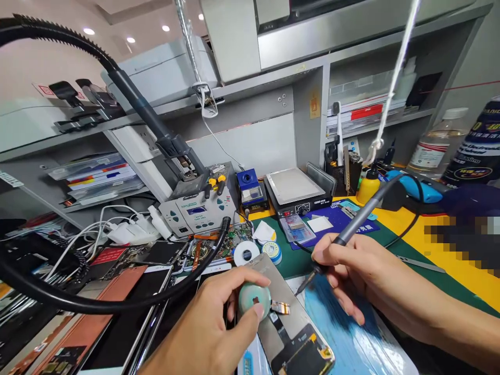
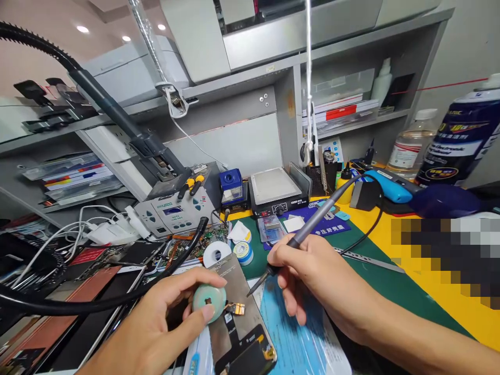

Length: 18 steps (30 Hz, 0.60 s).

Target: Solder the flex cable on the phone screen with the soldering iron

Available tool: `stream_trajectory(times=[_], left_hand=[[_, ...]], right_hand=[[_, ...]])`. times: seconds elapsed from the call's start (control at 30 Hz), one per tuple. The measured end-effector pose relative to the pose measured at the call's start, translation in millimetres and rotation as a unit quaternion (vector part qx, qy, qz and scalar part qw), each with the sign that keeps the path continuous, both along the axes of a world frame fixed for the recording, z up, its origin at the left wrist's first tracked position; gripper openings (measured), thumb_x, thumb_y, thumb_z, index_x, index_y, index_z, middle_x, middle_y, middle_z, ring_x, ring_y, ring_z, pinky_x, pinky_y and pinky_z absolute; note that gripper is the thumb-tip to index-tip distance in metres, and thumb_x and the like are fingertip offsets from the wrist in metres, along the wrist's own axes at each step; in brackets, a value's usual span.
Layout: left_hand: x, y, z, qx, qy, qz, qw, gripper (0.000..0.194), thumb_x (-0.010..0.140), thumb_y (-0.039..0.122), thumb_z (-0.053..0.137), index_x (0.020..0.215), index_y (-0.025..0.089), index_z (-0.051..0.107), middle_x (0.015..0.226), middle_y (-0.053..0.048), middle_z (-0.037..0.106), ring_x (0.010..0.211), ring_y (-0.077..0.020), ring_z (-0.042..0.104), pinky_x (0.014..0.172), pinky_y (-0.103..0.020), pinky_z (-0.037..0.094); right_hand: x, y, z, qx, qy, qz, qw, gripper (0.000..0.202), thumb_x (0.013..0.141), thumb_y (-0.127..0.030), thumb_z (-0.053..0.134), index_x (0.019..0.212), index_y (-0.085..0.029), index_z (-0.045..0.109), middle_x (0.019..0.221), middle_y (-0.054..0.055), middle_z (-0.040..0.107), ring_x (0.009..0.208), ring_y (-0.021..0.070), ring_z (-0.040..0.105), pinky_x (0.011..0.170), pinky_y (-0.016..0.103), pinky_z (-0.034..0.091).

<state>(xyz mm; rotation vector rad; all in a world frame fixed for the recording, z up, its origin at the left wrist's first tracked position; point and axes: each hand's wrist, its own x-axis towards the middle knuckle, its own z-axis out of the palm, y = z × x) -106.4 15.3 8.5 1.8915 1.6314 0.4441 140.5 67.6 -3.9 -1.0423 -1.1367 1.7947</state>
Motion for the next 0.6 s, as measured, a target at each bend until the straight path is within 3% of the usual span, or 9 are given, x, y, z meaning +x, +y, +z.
stream_trajectory(times=[0.3,0.43,0.6], left_hand=[[1.4,-7.4,-1.1,0.077,0.005,0.014,0.997,0.028,0.088,0.046,0.054,0.113,0.04,0.065,0.11,0.003,0.07,0.1,-0.0204,0.067,0.076,-0.026,0.054],[4.4,-6.5,-0.3,0.125,0.01,0.014,0.992,0.024,0.086,0.036,0.057,0.108,0.043,0.066,0.11,0.009,0.072,0.106,-0.0148,0.067,0.089,-0.021,0.053],[6.4,-6.7,-0.3,0.217,-0.002,-0.002,0.976,0.027,0.085,0.026,0.059,0.107,0.041,0.066,0.106,0.012,0.073,0.102,-0.009,0.069,0.091,-0.014,0.05]], right_hand=[[-1.4,0.4,-0.7,-0.014,-0.033,-0.014,0.999,0.019,0.072,-0.037,0.07,0.064,-0.023,0.06,0.041,-0.006,0.051,0.029,0.0118,0.052,0.028,0.017,0.04],[-1.6,-0.3,-0.6,-0.017,-0.035,-0.017,0.999,0.019,0.069,-0.038,0.071,0.063,-0.023,0.061,0.04,-0.006,0.051,0.029,0.012,0.051,0.028,0.017,0.04],[-2.3,0.1,-1.3,-0.02,-0.033,-0.019,0.999,0.019,0.067,-0.039,0.072,0.061,-0.024,0.061,0.039,-0.006,0.048,0.028,0.0126,0.05,0.027,0.018,0.039]])
